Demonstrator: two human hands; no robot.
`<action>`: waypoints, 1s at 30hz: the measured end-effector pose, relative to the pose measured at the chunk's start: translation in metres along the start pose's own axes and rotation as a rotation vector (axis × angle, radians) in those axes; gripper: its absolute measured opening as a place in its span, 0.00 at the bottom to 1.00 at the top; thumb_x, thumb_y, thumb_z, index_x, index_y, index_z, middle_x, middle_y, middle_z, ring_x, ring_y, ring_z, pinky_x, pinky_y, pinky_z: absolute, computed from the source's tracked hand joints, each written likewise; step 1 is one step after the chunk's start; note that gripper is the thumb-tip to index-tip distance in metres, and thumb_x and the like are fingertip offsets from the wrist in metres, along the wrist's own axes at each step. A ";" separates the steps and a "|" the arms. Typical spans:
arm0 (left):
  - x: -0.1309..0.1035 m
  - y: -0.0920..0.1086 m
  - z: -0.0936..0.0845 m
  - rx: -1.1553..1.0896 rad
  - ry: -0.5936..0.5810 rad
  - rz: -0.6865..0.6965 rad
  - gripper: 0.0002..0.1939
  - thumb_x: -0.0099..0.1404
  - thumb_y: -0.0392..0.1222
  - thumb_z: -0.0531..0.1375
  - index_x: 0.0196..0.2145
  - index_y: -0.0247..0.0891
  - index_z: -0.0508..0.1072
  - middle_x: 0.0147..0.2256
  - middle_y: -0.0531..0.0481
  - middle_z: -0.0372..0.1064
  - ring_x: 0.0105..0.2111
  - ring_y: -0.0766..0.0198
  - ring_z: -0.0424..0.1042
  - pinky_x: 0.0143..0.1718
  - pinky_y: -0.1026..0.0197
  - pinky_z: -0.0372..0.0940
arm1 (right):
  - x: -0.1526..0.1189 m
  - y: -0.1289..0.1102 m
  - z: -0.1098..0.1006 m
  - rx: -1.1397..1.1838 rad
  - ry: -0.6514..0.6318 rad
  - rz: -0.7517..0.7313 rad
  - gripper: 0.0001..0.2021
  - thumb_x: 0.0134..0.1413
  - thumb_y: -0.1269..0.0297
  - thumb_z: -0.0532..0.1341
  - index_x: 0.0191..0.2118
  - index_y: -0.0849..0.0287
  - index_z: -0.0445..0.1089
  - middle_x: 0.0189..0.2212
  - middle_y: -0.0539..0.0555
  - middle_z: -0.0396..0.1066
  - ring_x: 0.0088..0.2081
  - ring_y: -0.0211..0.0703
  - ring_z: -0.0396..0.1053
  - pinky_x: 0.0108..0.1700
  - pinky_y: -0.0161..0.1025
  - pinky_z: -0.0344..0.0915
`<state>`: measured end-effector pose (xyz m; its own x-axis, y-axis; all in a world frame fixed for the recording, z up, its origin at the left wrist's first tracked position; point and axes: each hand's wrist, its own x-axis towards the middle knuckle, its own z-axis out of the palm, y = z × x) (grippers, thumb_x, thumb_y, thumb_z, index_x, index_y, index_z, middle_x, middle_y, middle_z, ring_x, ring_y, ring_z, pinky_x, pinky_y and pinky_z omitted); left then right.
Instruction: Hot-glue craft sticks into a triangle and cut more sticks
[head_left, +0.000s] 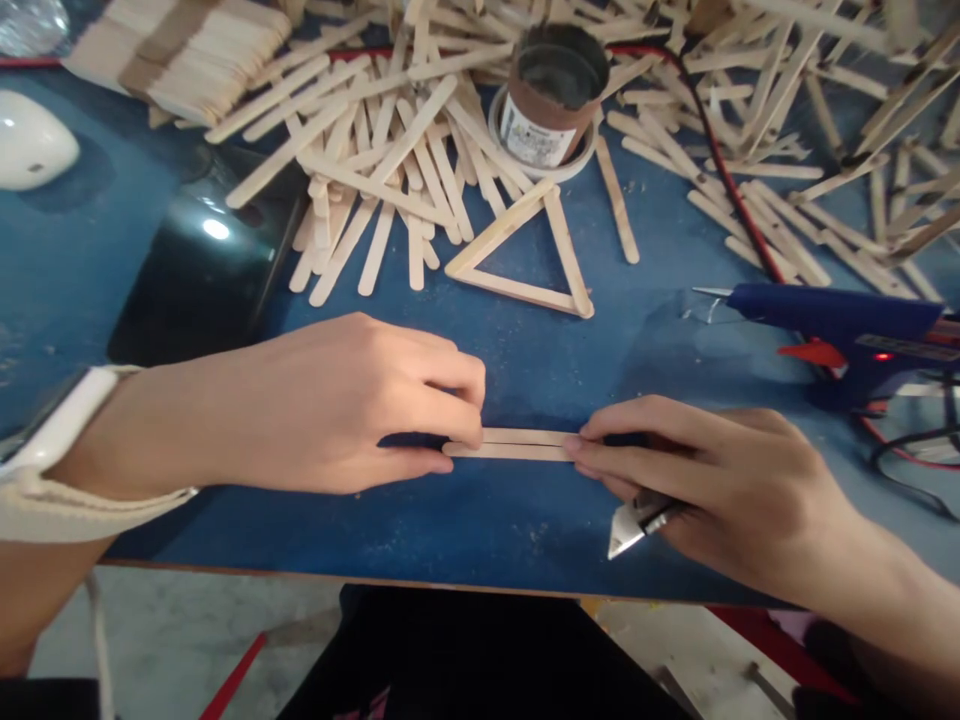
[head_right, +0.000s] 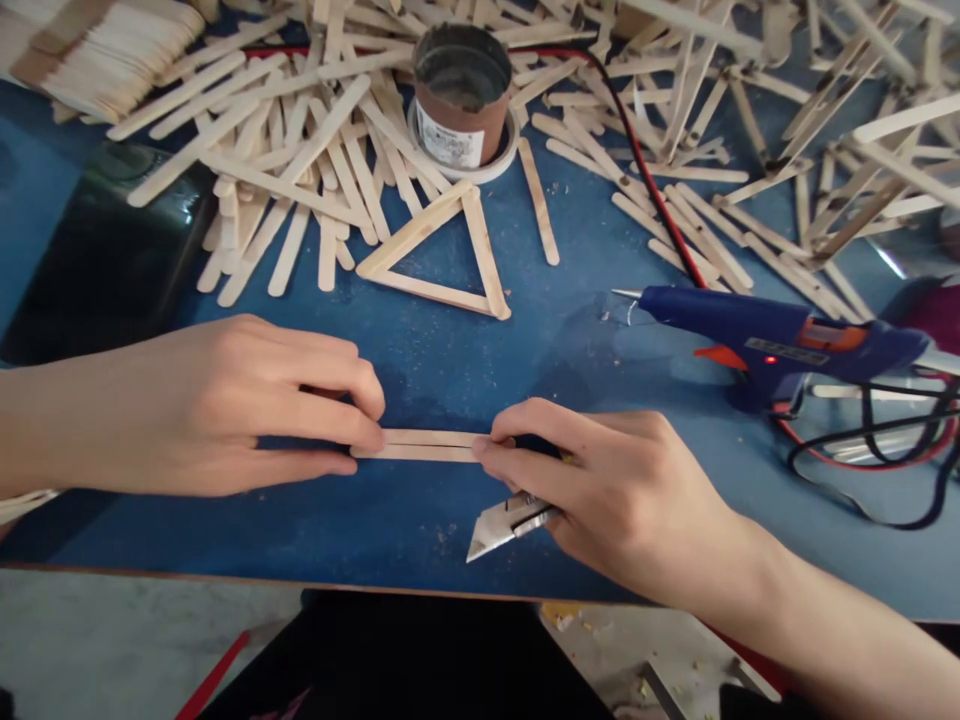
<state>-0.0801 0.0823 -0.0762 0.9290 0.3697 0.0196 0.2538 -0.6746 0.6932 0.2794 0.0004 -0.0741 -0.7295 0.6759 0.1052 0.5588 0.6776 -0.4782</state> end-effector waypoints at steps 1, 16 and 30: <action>0.000 -0.001 -0.001 -0.011 -0.002 -0.003 0.09 0.84 0.36 0.67 0.46 0.48 0.87 0.51 0.49 0.87 0.43 0.56 0.85 0.42 0.53 0.76 | 0.000 0.000 0.000 0.006 0.003 0.002 0.19 0.75 0.82 0.61 0.57 0.51 0.81 0.53 0.53 0.89 0.38 0.42 0.87 0.34 0.42 0.76; 0.008 0.012 0.015 0.123 0.047 -0.089 0.04 0.84 0.33 0.68 0.47 0.40 0.83 0.46 0.48 0.83 0.44 0.56 0.82 0.39 0.55 0.67 | 0.004 0.000 0.005 0.023 0.065 -0.015 0.20 0.72 0.83 0.61 0.56 0.52 0.78 0.52 0.51 0.86 0.36 0.34 0.83 0.34 0.34 0.73; -0.033 0.006 -0.073 0.423 0.486 -0.570 0.12 0.80 0.54 0.66 0.48 0.44 0.84 0.40 0.54 0.80 0.37 0.63 0.73 0.41 0.58 0.58 | -0.001 0.002 0.014 0.034 0.125 0.001 0.24 0.66 0.84 0.59 0.54 0.49 0.82 0.52 0.51 0.85 0.31 0.34 0.80 0.34 0.34 0.75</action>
<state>-0.1288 0.1125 -0.0205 0.4353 0.8918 0.1232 0.8153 -0.4485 0.3662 0.2760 -0.0027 -0.0871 -0.6724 0.7093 0.2117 0.5446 0.6677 -0.5075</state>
